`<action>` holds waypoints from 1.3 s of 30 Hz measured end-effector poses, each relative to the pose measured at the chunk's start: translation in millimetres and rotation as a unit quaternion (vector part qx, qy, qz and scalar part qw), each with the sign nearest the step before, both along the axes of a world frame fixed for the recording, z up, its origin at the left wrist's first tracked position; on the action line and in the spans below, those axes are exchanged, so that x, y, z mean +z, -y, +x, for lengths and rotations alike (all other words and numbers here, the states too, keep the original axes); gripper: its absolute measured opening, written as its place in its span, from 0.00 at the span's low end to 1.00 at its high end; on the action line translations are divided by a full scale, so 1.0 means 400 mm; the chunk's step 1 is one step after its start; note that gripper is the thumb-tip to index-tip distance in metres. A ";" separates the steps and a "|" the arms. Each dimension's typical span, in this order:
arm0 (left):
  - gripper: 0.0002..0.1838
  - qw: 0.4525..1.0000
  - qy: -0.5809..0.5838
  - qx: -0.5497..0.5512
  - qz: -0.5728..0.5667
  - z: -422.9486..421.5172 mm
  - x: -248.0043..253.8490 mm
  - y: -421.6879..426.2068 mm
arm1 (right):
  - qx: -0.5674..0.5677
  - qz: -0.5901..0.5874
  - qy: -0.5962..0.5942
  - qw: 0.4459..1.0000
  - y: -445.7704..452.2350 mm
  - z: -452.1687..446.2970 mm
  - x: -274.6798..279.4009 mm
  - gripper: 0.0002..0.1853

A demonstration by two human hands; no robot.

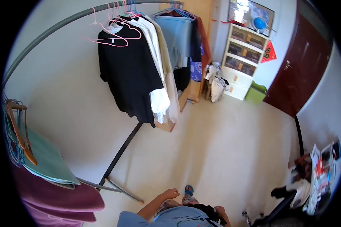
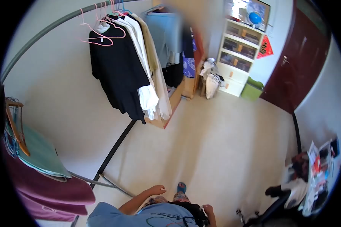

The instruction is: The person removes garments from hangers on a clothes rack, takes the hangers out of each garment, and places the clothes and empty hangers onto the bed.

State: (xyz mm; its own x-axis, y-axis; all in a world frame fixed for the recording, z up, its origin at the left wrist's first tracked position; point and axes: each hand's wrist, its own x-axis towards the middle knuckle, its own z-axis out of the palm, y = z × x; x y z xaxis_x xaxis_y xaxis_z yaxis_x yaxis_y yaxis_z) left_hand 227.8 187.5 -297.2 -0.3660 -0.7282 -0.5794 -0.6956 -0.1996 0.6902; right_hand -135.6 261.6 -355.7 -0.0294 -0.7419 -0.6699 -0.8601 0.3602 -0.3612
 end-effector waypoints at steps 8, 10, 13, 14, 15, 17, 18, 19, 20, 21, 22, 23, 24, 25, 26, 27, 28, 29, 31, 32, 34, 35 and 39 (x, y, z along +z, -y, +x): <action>0.14 0.954 -0.124 0.225 -0.153 -0.028 0.256 0.266 | 0.126 -0.315 0.165 0.926 0.699 0.150 0.232 0.11; 0.08 0.906 -0.127 0.285 -0.288 0.022 0.250 0.336 | 0.201 -0.394 0.242 0.864 0.852 0.287 0.397 0.09; 0.07 0.802 -0.002 0.353 -0.483 0.160 0.405 0.458 | 0.359 -0.470 0.263 0.762 1.013 0.485 0.660 0.14; 0.08 0.749 0.048 0.364 -0.552 0.222 0.488 0.491 | 0.399 -0.490 0.243 0.736 1.028 0.549 0.781 0.17; 0.10 0.690 0.098 0.367 -0.616 0.283 0.579 0.521 | 0.442 -0.514 0.229 0.699 1.040 0.609 0.893 0.18; 0.07 0.565 0.084 0.460 -0.680 0.374 0.781 0.563 | 0.503 -0.552 0.272 0.607 1.060 0.718 1.093 0.18; 0.07 0.513 0.066 0.478 -0.710 0.424 0.865 0.582 | 0.524 -0.569 0.288 0.566 1.071 0.770 1.177 0.18; 0.08 0.456 0.122 0.458 -0.753 0.479 0.944 0.597 | 0.529 -0.607 0.272 0.527 1.087 0.823 1.251 0.18; 0.08 0.431 0.098 0.458 -0.771 0.518 1.028 0.621 | 0.512 -0.675 0.230 0.479 1.104 0.881 1.319 0.17; 0.09 0.405 0.076 0.455 -0.789 0.558 1.110 0.646 | 0.479 -0.740 0.190 0.433 1.124 0.946 1.379 0.16; 0.10 0.371 0.098 0.429 -0.818 0.600 1.185 0.676 | 0.450 -0.785 0.199 0.378 1.160 1.019 1.430 0.15; 0.11 0.333 0.118 0.402 -0.845 0.646 1.255 0.713 | 0.425 -0.804 0.215 0.356 1.194 1.091 1.476 0.15; 0.14 0.317 0.164 0.382 -0.852 0.697 1.316 0.754 | 0.392 -0.833 0.192 0.341 1.227 1.164 1.511 0.14; 0.17 0.302 0.208 0.367 -0.855 0.746 1.366 0.796 | 0.381 -0.851 0.162 0.324 1.273 1.234 1.538 0.15; 0.21 0.308 0.216 0.396 -0.837 0.796 1.402 0.844 | 0.385 -0.833 0.158 0.366 1.292 1.288 1.558 0.16; 0.25 0.318 0.228 0.423 -0.817 0.841 1.425 0.887 | 0.391 -0.807 0.137 0.420 1.305 1.332 1.574 0.20; 0.25 0.320 0.233 0.423 -0.815 0.867 1.444 0.915 | 0.379 -0.800 0.124 0.449 1.316 1.374 1.580 0.24; 0.28 0.390 0.247 0.455 -0.761 0.887 1.458 0.945 | 0.365 -0.791 0.113 0.478 1.325 1.411 1.575 0.29; 0.31 0.421 0.290 0.441 -0.738 0.924 1.465 0.998 | 0.362 -0.764 0.125 0.518 1.329 1.456 1.565 0.37; 0.30 0.433 0.270 0.433 -0.743 0.942 1.465 1.025 | 0.405 -0.692 0.130 0.584 1.331 1.465 1.575 0.42; 0.29 0.509 0.219 0.428 -0.714 0.938 1.469 1.057 | 0.413 -0.697 0.137 0.570 1.336 1.483 1.565 0.35; 0.26 0.477 0.214 0.409 -0.748 0.950 1.463 1.086 | 0.424 -0.700 0.127 0.560 1.339 1.488 1.563 0.34; 0.20 0.556 0.121 0.416 -0.709 0.940 1.489 1.129 | 0.409 -0.752 0.205 0.475 1.387 1.525 1.528 0.17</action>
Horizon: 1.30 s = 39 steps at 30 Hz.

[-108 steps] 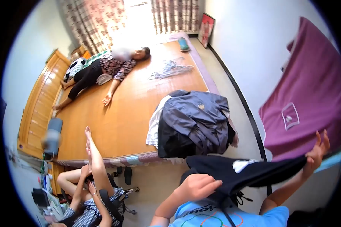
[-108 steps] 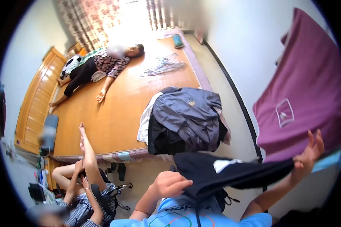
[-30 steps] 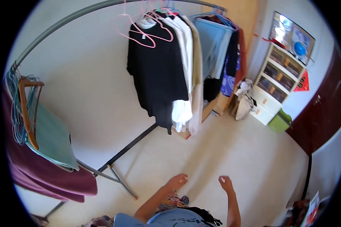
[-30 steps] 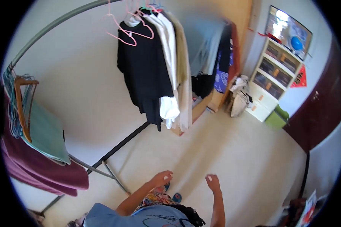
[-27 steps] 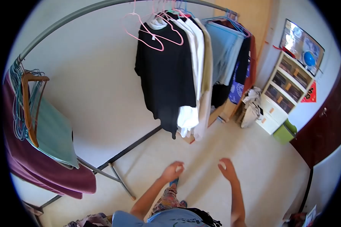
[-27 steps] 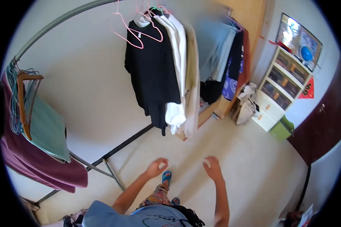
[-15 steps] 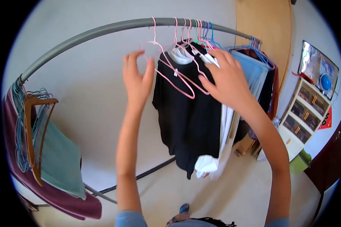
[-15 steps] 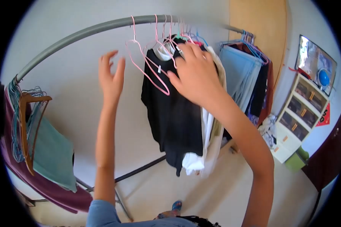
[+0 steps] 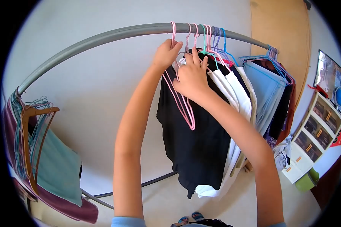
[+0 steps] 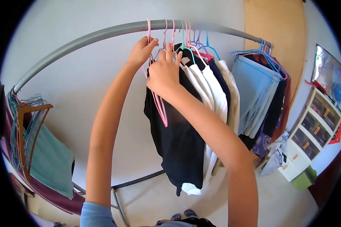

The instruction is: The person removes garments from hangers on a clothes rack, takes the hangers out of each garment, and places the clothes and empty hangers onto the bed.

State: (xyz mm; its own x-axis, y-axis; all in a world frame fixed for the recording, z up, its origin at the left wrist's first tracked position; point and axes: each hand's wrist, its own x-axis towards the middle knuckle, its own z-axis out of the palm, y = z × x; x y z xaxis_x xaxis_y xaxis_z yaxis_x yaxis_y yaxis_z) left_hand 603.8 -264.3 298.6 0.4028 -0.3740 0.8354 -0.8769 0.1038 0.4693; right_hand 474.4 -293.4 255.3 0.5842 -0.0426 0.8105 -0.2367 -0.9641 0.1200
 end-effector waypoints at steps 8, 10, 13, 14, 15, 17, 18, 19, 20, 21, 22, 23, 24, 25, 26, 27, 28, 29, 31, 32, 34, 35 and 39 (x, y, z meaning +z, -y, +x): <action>0.13 0.985 0.062 -0.038 -0.158 -0.098 0.070 -0.009 | 0.224 -0.032 0.185 0.956 0.060 -0.025 0.010 0.08; 0.12 0.996 0.019 0.013 -0.087 -0.148 0.064 -0.034 | 0.303 0.002 0.196 0.933 0.075 -0.028 -0.009 0.08; 0.11 0.986 0.069 0.027 -0.151 -0.169 -0.012 -0.034 | 0.358 0.010 0.194 0.913 0.077 -0.042 -0.069 0.08; 0.11 0.981 0.068 0.025 -0.178 -0.180 -0.055 -0.044 | 0.388 0.023 0.176 0.905 0.069 -0.062 -0.098 0.08; 0.10 0.987 0.022 0.051 -0.153 -0.222 -0.096 -0.074 | 0.408 0.034 0.145 0.901 0.056 -0.083 -0.135 0.09; 0.08 0.984 0.059 0.143 -0.083 -0.292 -0.202 -0.153 | 0.465 0.049 0.111 0.877 0.036 -0.119 -0.232 0.10; 0.07 0.977 0.097 0.185 -0.044 -0.321 -0.270 -0.200 | 0.481 0.052 0.095 0.870 0.029 -0.134 -0.294 0.10; 0.07 0.964 0.136 0.227 -0.009 -0.351 -0.337 -0.246 | 0.506 0.074 0.051 0.858 0.023 -0.150 -0.359 0.10; 0.07 0.960 0.134 0.247 0.007 -0.393 -0.407 -0.286 | 0.535 0.088 0.004 0.840 0.014 -0.168 -0.421 0.09; 0.05 0.958 0.070 0.275 0.034 -0.437 -0.477 -0.329 | 0.565 0.114 -0.046 0.816 0.000 -0.180 -0.485 0.09; 0.04 0.953 0.002 0.297 0.056 -0.488 -0.544 -0.378 | 0.586 0.132 -0.097 0.793 -0.026 -0.193 -0.545 0.08; 0.05 0.939 -0.125 0.311 0.080 -0.540 -0.602 -0.415 | 0.601 0.192 -0.174 0.756 -0.049 -0.204 -0.602 0.08; 0.07 0.911 -0.250 0.314 0.091 -0.596 -0.659 -0.449 | 0.610 0.179 -0.206 0.744 -0.082 -0.223 -0.645 0.08; 0.08 0.896 -0.265 0.352 0.049 -0.652 -0.722 -0.480 | 0.627 0.184 -0.261 0.711 -0.114 -0.242 -0.697 0.07; 0.09 0.881 -0.276 0.385 0.008 -0.712 -0.777 -0.509 | 0.637 0.185 -0.313 0.680 -0.148 -0.262 -0.743 0.07; 0.09 0.861 -0.301 0.408 -0.026 -0.776 -0.817 -0.540 | 0.661 0.154 -0.341 0.650 -0.186 -0.283 -0.778 0.06; 0.09 0.843 -0.322 0.427 -0.061 -0.841 -0.848 -0.569 | 0.682 0.123 -0.364 0.622 -0.227 -0.306 -0.797 0.05; 0.09 0.809 -0.341 0.465 -0.115 -0.906 -0.878 -0.590 | 0.698 0.082 -0.399 0.589 -0.268 -0.335 -0.803 0.05; 0.11 0.737 -0.344 0.544 -0.207 -1.026 -0.933 -0.623 | 0.738 0.046 -0.430 0.518 -0.362 -0.377 -0.829 0.06; 0.13 0.701 -0.330 0.584 -0.242 -1.082 -0.953 -0.636 | 0.762 0.020 -0.451 0.464 -0.413 -0.402 -0.840 0.07; 0.13 0.641 -0.344 0.615 -0.303 -1.188 -0.963 -0.657 | 0.792 0.013 -0.458 0.403 -0.515 -0.458 -0.858 0.08; 0.14 0.586 -0.353 0.633 -0.362 -1.226 -0.963 -0.671 | 0.807 -0.021 -0.468 0.360 -0.566 -0.485 -0.868 0.08; 0.15 0.538 -0.315 0.670 -0.402 -1.331 -0.966 -0.776 | 0.831 -0.080 -0.473 0.280 -0.759 -0.594 -0.911 0.11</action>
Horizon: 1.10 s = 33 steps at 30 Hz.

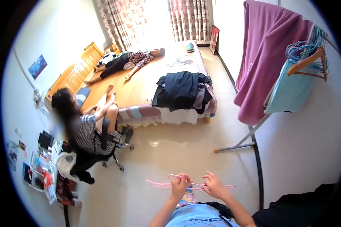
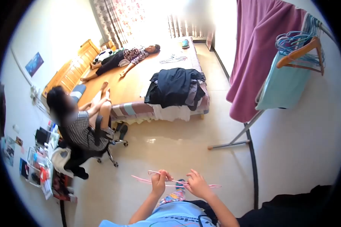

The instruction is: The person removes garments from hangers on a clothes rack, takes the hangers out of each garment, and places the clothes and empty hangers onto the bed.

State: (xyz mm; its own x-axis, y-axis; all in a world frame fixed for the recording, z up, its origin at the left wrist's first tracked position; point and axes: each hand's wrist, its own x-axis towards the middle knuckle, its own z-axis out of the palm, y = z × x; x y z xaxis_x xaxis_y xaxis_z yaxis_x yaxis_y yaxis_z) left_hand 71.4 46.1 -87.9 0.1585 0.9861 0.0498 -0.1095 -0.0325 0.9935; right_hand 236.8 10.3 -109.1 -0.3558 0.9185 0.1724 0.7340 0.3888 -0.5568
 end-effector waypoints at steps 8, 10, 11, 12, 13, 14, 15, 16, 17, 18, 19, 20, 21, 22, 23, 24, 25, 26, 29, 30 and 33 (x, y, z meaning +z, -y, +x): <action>0.14 0.997 0.003 -0.060 0.038 0.013 0.019 -0.356 | -0.057 -0.045 -0.079 0.994 -0.315 -0.021 -0.038 0.14; 0.14 0.995 -0.004 -0.086 0.047 0.069 0.025 -0.447 | -0.086 -0.035 -0.095 0.991 -0.384 0.033 -0.047 0.14; 0.14 0.992 -0.007 -0.107 0.065 0.100 0.027 -0.495 | -0.082 -0.041 -0.111 0.990 -0.425 0.068 -0.048 0.13; 0.13 0.991 -0.015 -0.126 0.042 0.129 0.032 -0.540 | -0.076 -0.045 -0.127 0.988 -0.471 0.103 -0.049 0.13; 0.13 0.991 -0.011 -0.124 0.044 0.161 0.027 -0.587 | -0.075 -0.044 -0.123 0.989 -0.520 0.139 -0.048 0.13; 0.12 0.989 -0.015 -0.145 0.038 0.195 0.020 -0.636 | -0.066 -0.055 -0.153 0.984 -0.572 0.178 -0.047 0.12; 0.12 0.986 -0.020 -0.164 0.031 0.230 0.017 -0.678 | -0.057 -0.068 -0.185 0.979 -0.617 0.216 -0.046 0.11; 0.12 0.986 -0.019 -0.160 0.033 0.266 0.018 -0.722 | -0.061 -0.054 -0.188 0.979 -0.664 0.251 -0.053 0.11; 0.11 0.989 -0.010 -0.147 0.026 0.303 0.022 -0.770 | -0.058 -0.051 -0.187 0.979 -0.714 0.285 -0.040 0.11; 0.11 0.991 0.000 -0.135 0.015 0.336 0.030 -0.809 | -0.063 -0.087 -0.194 0.975 -0.754 0.314 -0.027 0.10; 0.11 0.991 0.000 -0.132 0.009 0.366 0.035 -0.840 | -0.067 -0.129 -0.199 0.969 -0.786 0.344 -0.019 0.10; 0.11 0.990 0.025 -0.137 0.018 0.393 0.045 -0.878 | -0.052 -0.096 -0.197 0.974 -0.828 0.373 -0.012 0.11; 0.11 0.988 0.049 -0.141 0.030 0.416 0.054 -0.924 | -0.046 -0.098 -0.198 0.974 -0.879 0.402 -0.011 0.11; 0.10 0.988 0.011 -0.147 0.038 0.434 0.055 -0.963 | -0.041 -0.134 -0.222 0.965 -0.925 0.428 -0.016 0.11; 0.10 0.990 0.008 -0.141 0.030 0.453 0.058 -0.996 | -0.036 -0.173 -0.246 0.953 -0.963 0.447 -0.021 0.11; 0.10 0.992 0.011 -0.115 0.047 0.475 0.063 -1.031 | -0.053 -0.210 -0.276 0.937 -1.004 0.458 -0.019 0.11; 0.10 0.993 0.016 -0.090 0.068 0.498 0.066 -1.066 | -0.051 -0.213 -0.275 0.936 -1.040 0.466 -0.014 0.11; 0.09 0.994 0.046 -0.071 0.066 0.515 0.058 -1.103 | -0.066 -0.242 -0.280 0.927 -1.079 0.476 -0.006 0.11; 0.09 0.991 0.097 0.034 0.080 0.597 0.056 -1.223 | -0.072 -0.250 -0.281 0.924 -1.215 0.515 -0.002 0.13; 0.09 0.990 0.088 0.056 0.091 0.620 0.055 -1.269 | -0.073 -0.215 -0.264 0.937 -1.262 0.527 -0.012 0.13; 0.09 0.982 0.087 0.119 0.121 0.684 0.056 -1.419 | -0.086 -0.151 -0.246 0.954 -1.405 0.563 -0.035 0.13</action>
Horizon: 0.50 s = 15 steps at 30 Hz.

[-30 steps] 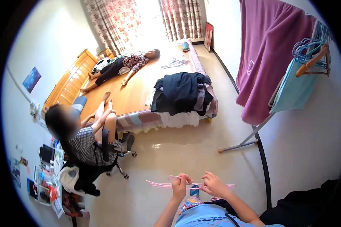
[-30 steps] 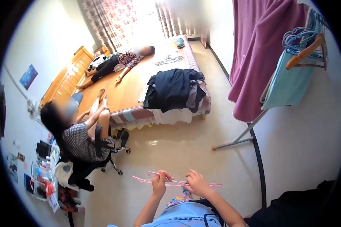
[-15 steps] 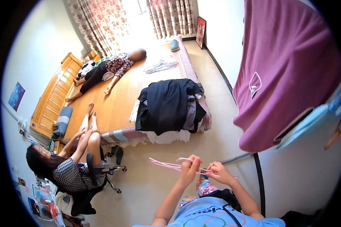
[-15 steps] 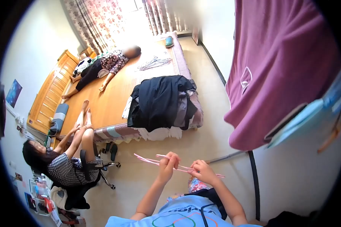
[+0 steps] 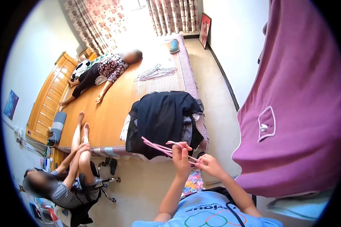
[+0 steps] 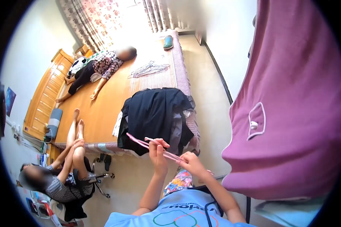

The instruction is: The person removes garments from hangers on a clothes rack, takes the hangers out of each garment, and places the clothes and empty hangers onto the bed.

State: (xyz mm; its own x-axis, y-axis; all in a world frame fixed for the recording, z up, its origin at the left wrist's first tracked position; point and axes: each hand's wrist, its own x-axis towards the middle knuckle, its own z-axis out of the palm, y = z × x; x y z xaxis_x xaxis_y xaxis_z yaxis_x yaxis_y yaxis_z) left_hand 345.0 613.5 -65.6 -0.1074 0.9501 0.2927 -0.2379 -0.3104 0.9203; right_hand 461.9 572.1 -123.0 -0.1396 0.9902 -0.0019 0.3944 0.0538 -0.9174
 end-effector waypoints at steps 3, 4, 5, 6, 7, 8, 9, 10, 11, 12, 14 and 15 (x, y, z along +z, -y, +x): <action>0.09 0.996 0.082 -0.017 0.023 0.044 -0.012 -0.157 | -0.025 0.010 -0.003 1.000 -0.138 0.030 -0.007 0.12; 0.12 0.996 0.083 0.024 0.009 0.064 -0.005 -0.203 | -0.028 0.009 -0.003 1.000 -0.181 0.040 0.005 0.12; 0.14 0.992 0.120 0.034 0.022 0.077 -0.003 -0.253 | -0.020 0.027 0.002 0.999 -0.221 0.046 0.015 0.11; 0.15 0.986 0.158 0.046 0.036 0.083 -0.003 -0.300 | -0.010 0.045 0.006 0.999 -0.257 0.052 0.021 0.11; 0.18 0.978 0.200 0.062 0.027 0.092 0.002 -0.346 | 0.009 0.085 0.022 0.996 -0.295 0.063 0.029 0.11; 0.20 0.974 0.220 0.049 0.030 0.094 0.011 -0.393 | 0.019 0.112 0.064 0.991 -0.333 0.075 0.044 0.11; 0.21 0.973 0.226 0.039 0.030 0.097 0.014 -0.433 | 0.020 0.126 0.072 0.989 -0.371 0.089 0.044 0.11; 0.22 0.973 0.228 0.028 0.029 0.097 0.016 -0.469 | 0.019 0.139 0.077 0.987 -0.408 0.098 0.046 0.11; 0.23 0.976 0.209 0.015 0.053 0.097 0.020 -0.502 | 0.008 0.154 0.083 0.985 -0.442 0.110 0.052 0.11; 0.23 0.978 0.203 -0.003 0.053 0.096 0.018 -0.533 | -0.004 0.169 0.089 0.982 -0.478 0.127 0.071 0.12; 0.24 0.988 0.125 -0.040 0.082 0.102 0.028 -0.593 | -0.008 0.210 0.104 0.972 -0.550 0.165 0.106 0.14; 0.24 0.990 0.087 -0.061 0.095 0.107 0.034 -0.623 | -0.009 0.228 0.109 0.967 -0.587 0.186 0.116 0.15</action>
